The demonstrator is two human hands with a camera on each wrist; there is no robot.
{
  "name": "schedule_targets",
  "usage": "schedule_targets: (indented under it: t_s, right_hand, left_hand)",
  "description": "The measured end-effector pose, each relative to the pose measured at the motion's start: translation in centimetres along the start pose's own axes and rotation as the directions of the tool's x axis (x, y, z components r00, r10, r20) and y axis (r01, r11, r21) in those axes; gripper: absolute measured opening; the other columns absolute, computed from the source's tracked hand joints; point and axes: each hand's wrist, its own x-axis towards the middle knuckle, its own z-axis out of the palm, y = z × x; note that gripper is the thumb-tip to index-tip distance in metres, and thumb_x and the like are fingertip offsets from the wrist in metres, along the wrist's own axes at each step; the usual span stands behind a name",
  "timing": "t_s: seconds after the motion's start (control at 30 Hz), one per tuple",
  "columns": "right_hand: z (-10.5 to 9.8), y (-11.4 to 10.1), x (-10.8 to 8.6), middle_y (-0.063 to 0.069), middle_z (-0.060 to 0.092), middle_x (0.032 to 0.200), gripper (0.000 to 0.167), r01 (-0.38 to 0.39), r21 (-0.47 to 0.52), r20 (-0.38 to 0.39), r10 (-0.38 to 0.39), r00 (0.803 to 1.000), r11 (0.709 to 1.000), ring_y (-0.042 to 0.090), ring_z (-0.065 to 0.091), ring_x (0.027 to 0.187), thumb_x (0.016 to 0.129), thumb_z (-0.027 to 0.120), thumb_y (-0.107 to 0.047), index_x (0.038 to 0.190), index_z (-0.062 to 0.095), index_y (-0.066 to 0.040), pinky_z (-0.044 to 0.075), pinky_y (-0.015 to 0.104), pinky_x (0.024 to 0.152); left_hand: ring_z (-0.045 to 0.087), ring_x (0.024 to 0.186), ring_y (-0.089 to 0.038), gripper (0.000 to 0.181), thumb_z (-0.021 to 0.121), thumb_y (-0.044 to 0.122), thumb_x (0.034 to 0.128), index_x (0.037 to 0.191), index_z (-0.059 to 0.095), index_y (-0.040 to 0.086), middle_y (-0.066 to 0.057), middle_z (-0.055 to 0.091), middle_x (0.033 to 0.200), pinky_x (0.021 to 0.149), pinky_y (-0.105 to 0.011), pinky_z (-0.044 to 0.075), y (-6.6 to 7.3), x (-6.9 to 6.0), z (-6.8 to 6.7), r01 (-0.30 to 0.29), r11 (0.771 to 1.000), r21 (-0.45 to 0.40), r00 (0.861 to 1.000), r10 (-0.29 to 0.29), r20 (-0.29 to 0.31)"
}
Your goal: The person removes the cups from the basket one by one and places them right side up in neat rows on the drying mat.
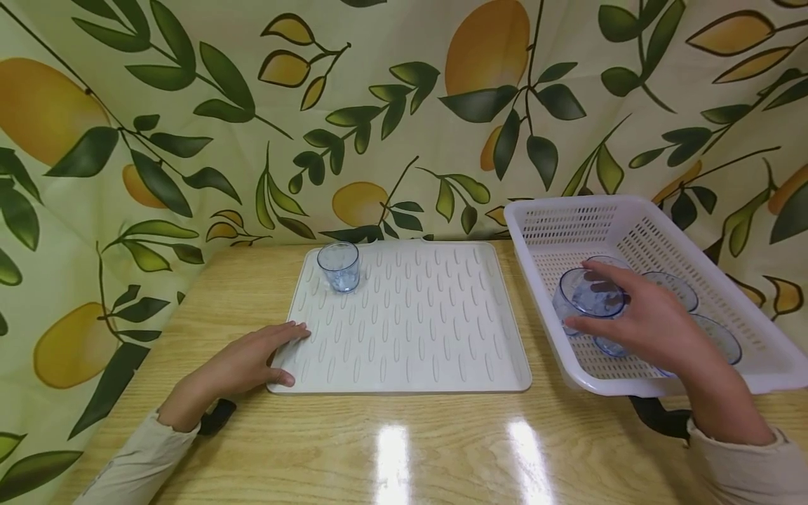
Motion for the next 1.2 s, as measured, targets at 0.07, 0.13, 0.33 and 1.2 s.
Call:
schedule_targets:
  t_s: [0.07, 0.13, 0.33, 1.2]
  right_hand:
    - [-0.1, -0.1, -0.1, 0.036, 0.058, 0.127, 0.099, 0.002, 0.009, -0.006, -0.002, 1.0, 1.0, 0.053, 0.054, 0.109, 0.072, 0.088, -0.043, 0.151, 0.041, -0.007, 0.044, 0.051, 0.074]
    - [-0.3, -0.2, -0.2, 0.035, 0.059, 0.127, 0.099, 0.008, 0.018, -0.009, -0.008, 1.0, 1.0, 0.052, 0.056, 0.11, 0.072, 0.089, -0.043, 0.151, 0.041, -0.007, 0.043, 0.041, 0.073]
    - [-0.5, -0.7, -0.6, 0.036, 0.054, 0.13, 0.102, -0.012, 0.013, -0.027, 0.012, 1.0, 1.0, 0.053, 0.052, 0.11, 0.072, 0.089, -0.042, 0.152, 0.038, -0.006, 0.042, 0.057, 0.078]
    - [-0.5, -2.1, -2.1, 0.041, 0.04, 0.14, 0.105, -0.005, -0.078, -0.093, -0.003, 0.996, 0.997, 0.058, 0.042, 0.11, 0.073, 0.088, -0.041, 0.155, 0.032, -0.006, 0.039, 0.073, 0.079]
  left_hand:
    - [0.039, 0.144, -0.041, 0.076, 0.082, 0.034, 0.0771, 0.144, 0.052, 0.014, -0.018, 0.044, 0.155, 0.11, -0.063, 0.035, -0.1, 0.0, 0.0, 0.0, 1.0, -0.002, 1.0, 0.0, -0.001]
    - [0.038, 0.144, -0.041, 0.076, 0.082, 0.034, 0.0772, 0.144, 0.052, 0.014, -0.018, 0.044, 0.155, 0.11, -0.063, 0.035, -0.1, 0.0, 0.0, 0.0, 1.0, -0.005, 1.0, 0.0, -0.001]
    - [0.038, 0.145, -0.04, 0.076, 0.083, 0.033, 0.0772, 0.144, 0.052, 0.014, -0.017, 0.044, 0.155, 0.111, -0.063, 0.034, 0.0, 0.0, -0.1, 0.007, 1.0, -0.003, 1.0, -0.007, -0.003]
    - [0.038, 0.145, -0.04, 0.078, 0.083, 0.033, 0.0768, 0.145, 0.051, 0.013, -0.017, 0.044, 0.155, 0.111, -0.062, 0.035, 0.1, 0.0, 0.0, 0.005, 1.0, -0.004, 1.0, -0.005, 0.002]
